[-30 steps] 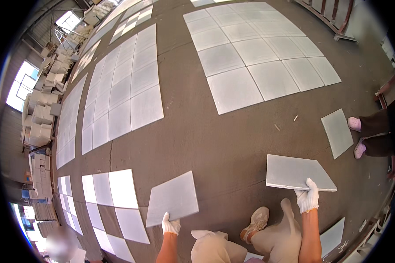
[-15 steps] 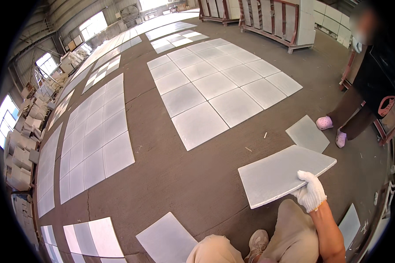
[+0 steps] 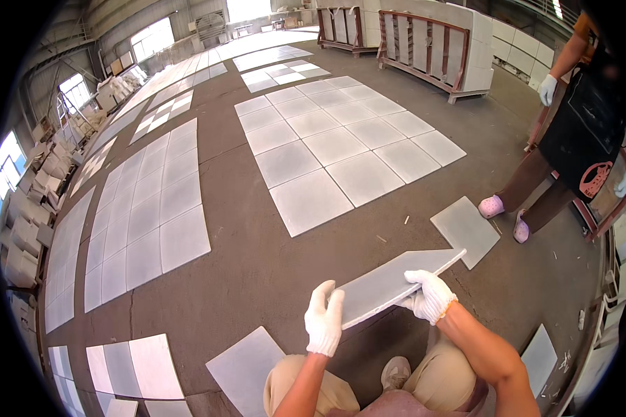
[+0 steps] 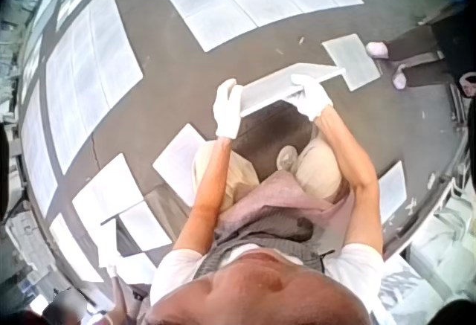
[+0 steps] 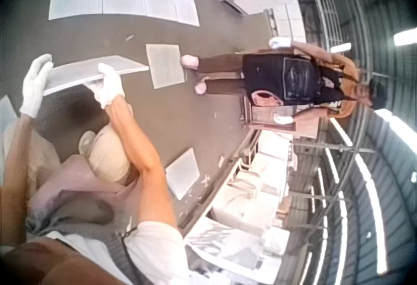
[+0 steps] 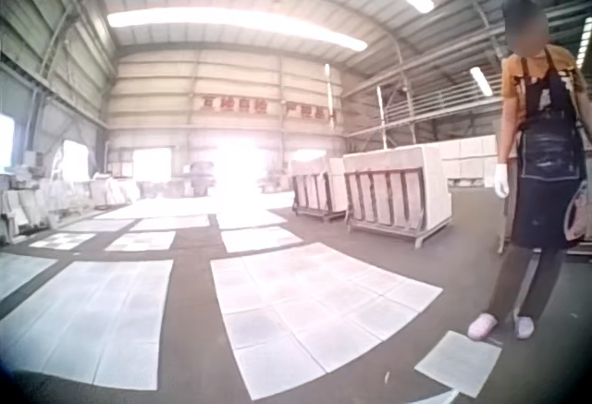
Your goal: The person picks up stacks of square tiles from a pile and carries them to a marked area on the floor. They then sit down and place the tiles one by one onto the floor in a grid pattern.
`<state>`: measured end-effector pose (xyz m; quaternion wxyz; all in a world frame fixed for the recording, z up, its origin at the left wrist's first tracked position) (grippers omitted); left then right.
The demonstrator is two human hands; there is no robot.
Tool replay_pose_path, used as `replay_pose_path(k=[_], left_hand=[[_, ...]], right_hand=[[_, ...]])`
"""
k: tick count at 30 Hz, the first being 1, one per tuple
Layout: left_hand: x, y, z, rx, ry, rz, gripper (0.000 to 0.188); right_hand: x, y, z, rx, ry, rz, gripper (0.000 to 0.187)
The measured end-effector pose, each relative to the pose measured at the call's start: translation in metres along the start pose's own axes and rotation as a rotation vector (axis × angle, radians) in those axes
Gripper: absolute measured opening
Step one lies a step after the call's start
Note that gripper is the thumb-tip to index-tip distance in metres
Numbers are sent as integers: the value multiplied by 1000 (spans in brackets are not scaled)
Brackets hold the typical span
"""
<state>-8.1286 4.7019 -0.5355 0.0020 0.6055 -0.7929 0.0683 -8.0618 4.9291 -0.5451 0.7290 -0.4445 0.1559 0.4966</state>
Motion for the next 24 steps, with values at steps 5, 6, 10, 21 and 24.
replay_pose_path(k=[5, 6, 10, 21, 24], left_hand=[[7, -13, 99, 594, -509, 64, 66], [-7, -22, 104, 722, -727, 128, 67], [-41, -36, 112, 812, -1207, 242, 42], [-34, -36, 151, 823, -1380, 22, 39], [-37, -37, 159, 832, -1385, -12, 39]], right_hand=[[-13, 14, -20, -85, -6, 24, 34], [-14, 18, -24, -98, -21, 42, 34], [-18, 22, -39, -149, -130, 6, 35], [3, 32, -62, -288, -13, 37, 35], [12, 33, -69, -340, 25, 69, 34]])
Point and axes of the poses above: each hand's wrist, its own y-axis towards the middle knuckle, its own x-axis out of the back of the hand, z = x × y, the point moved 9 cm from there along y, towards the middle knuckle, and after that the axes turned 10 degrees about z, right-handed, at the moved point
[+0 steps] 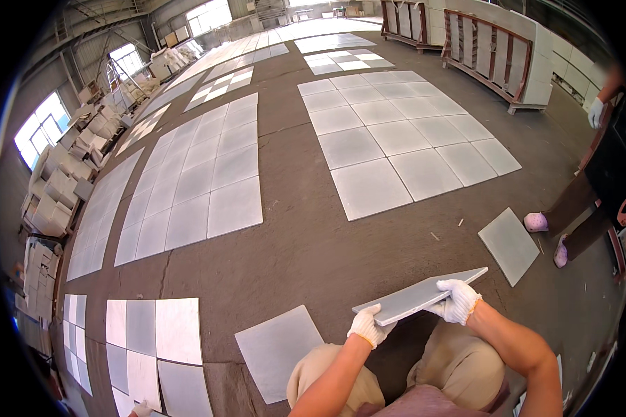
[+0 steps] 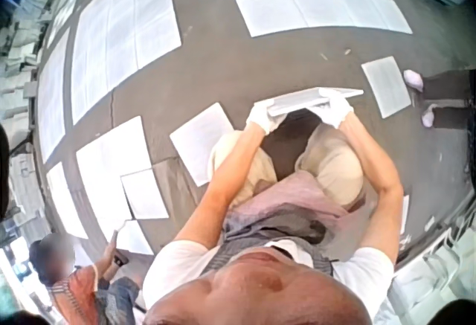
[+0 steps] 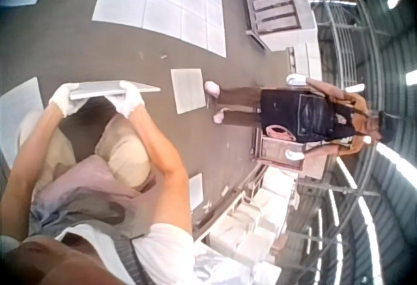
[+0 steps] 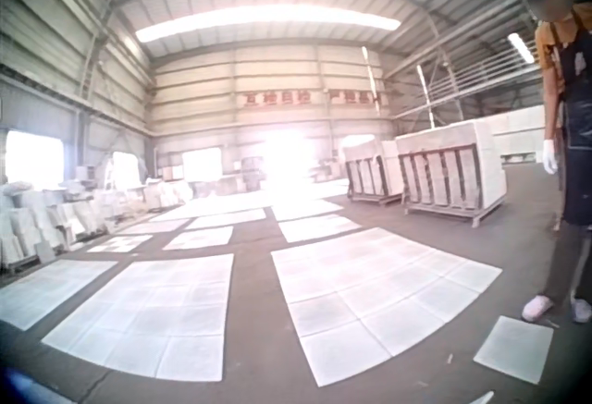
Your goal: The person picks up stacks of square tiles from a pile and carries them to a marked area on the floor. They then sit down and place the tiles one by one onto the floor in a grid pattern.
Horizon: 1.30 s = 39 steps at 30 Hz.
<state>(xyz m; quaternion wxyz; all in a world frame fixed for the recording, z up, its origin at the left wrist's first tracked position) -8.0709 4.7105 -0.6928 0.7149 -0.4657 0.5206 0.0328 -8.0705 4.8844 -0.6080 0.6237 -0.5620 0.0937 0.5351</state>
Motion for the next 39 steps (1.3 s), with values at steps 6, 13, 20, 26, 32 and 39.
replay_pose_path(k=[6, 13, 20, 26, 32, 39], left_hand=[[1, -3, 8, 9, -61, -91, 37], [-5, -1, 9, 4, -57, -113, 38], [0, 6, 11, 8, -65, -87, 38], [3, 4, 11, 1, -45, -104, 40], [2, 1, 9, 1, -64, -137, 37], [5, 0, 5, -12, -97, -119, 36]], right_hand=[[13, 1, -5, -55, 20, 1, 36], [13, -3, -3, -65, 29, 38, 40], [11, -4, -4, -78, 45, 56, 41], [14, 0, -5, -84, -19, 77, 42], [3, -4, -6, -87, -48, 54, 43], [-3, -2, -10, -97, -46, 64, 43]])
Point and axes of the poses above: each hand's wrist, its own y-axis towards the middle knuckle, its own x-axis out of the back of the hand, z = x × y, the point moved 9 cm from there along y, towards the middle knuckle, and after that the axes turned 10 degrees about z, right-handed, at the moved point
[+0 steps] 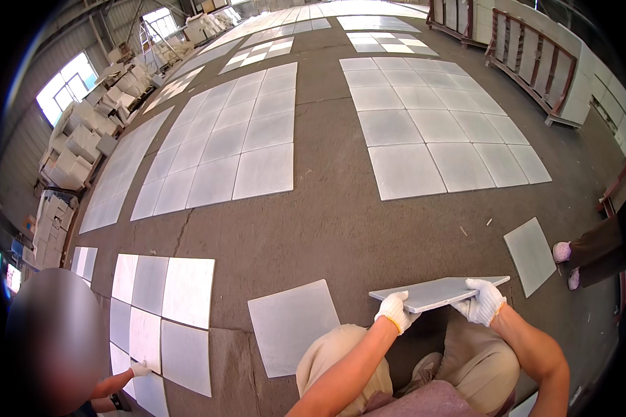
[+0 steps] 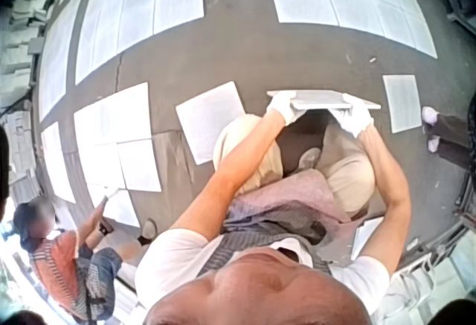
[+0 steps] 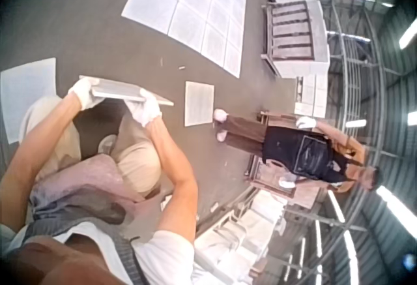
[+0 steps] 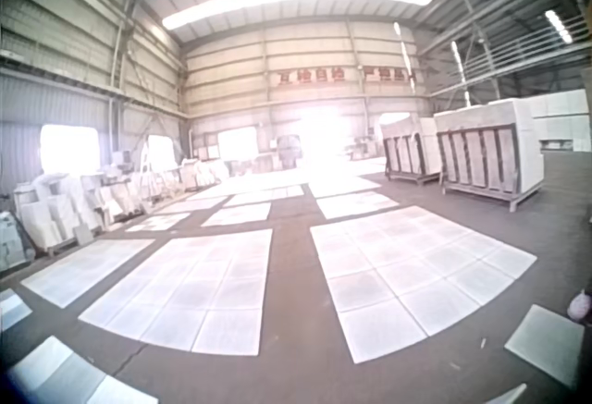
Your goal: The person picks up stacks of square tiles from a pile and carries them to a marked area on the floor. They then sit down and place the tiles one by one onto the floor in a grid pattern.
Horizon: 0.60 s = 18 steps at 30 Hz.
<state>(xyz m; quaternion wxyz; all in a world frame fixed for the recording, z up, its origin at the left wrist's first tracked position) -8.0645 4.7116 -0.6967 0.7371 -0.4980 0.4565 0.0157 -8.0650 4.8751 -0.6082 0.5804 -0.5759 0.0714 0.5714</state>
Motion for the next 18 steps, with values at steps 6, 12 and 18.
replay_pose_path(k=[6, 12, 18], left_hand=[[-5, -2, 1, -16, 16, -7, 41], [6, 18, 3, -11, 33, -8, 32], [4, 18, 3, -30, -5, -65, 29]], right_hand=[[-2, 0, 0, 17, -12, -37, 42], [7, 2, 2, 6, 19, -85, 40], [12, 4, 9, 27, -80, -128, 35]])
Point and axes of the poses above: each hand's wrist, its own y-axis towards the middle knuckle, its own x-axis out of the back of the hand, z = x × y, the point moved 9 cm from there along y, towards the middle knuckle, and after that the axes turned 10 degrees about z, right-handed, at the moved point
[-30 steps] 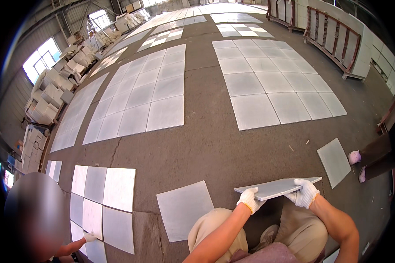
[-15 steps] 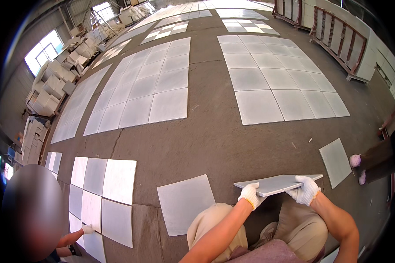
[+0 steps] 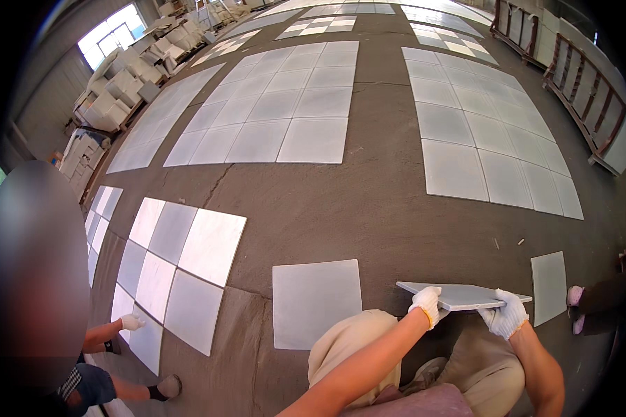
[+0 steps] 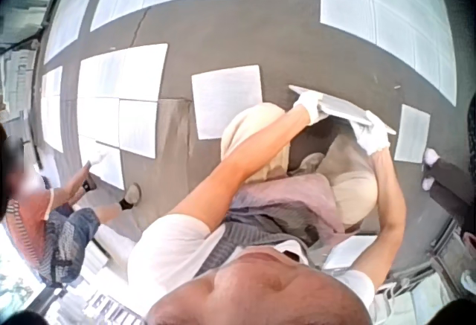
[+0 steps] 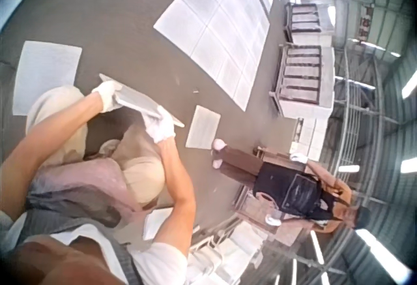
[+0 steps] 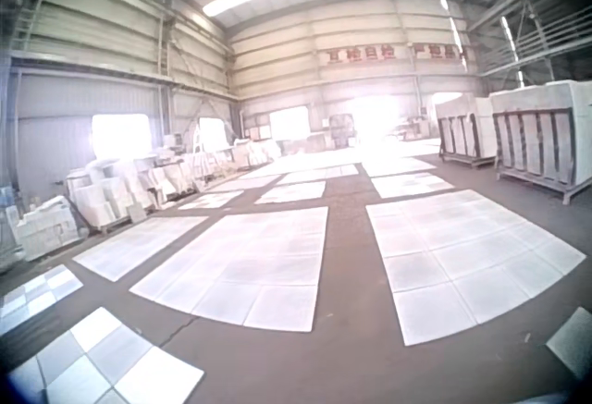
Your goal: The person picks up stacks of square tiles from a pile and carries them to a marked area on the floor. They then sit down and place the tiles one by one onto the floor in a grid pattern.
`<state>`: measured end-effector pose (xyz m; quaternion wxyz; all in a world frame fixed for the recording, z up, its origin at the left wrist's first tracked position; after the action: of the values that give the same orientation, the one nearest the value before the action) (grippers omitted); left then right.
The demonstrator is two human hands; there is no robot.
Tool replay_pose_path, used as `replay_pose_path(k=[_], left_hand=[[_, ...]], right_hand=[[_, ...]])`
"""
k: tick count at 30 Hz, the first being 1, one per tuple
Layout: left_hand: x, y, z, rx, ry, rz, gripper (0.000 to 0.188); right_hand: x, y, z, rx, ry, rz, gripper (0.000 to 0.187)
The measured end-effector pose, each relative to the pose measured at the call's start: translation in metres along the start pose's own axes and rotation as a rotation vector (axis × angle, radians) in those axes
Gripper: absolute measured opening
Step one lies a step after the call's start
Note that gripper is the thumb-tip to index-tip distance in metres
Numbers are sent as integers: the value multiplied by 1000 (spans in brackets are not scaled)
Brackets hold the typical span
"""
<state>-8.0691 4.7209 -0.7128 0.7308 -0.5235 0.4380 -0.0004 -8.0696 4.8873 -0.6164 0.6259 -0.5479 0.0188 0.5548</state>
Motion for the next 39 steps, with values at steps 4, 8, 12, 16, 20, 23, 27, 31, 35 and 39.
replay_pose_path(k=[4, 8, 12, 16, 20, 23, 27, 31, 35, 39], left_hand=[[18, 21, 3, -13, -5, -104, 36], [11, -12, -6, -46, 19, -161, 33], [12, -17, -11, -37, 46, -179, 30], [14, 1, -7, -3, 57, -186, 35], [-2, 2, -5, -29, 37, 54, 32], [-5, -10, -14, -19, -67, 112, 37], [-19, -32, -19, -54, -75, 64, 38], [-28, -41, -16, -76, -21, 56, 41], [-23, -32, -22, -82, -13, 104, 41], [-18, -21, -30, -85, -10, 139, 40]], right_hand=[[-1, 4, -3, 12, 4, -17, 28], [1, 2, -4, 68, -67, -103, 21], [5, 7, -4, 72, -82, -50, 20], [-1, 4, -2, 39, -76, -18, 23], [-8, 6, -5, -38, -4, -17, 29], [-14, 13, -8, -56, 39, -20, 34], [-8, 16, -3, -29, 53, 51, 36], [-5, 11, 1, 3, 67, 59, 37], [-6, 15, -1, 11, 95, 80, 38], [-13, 19, -2, 9, 111, 88, 39]])
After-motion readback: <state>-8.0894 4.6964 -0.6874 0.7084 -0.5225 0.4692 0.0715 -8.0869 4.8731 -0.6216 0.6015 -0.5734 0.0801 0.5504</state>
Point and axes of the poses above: each hand's wrist, its own y-axis towards the middle knuckle, its own x-axis out of the back of the hand, z = x × y, the point moved 9 cm from there along y, towards the middle knuckle, and after that the axes turned 10 degrees about z, right-handed, at the moved point
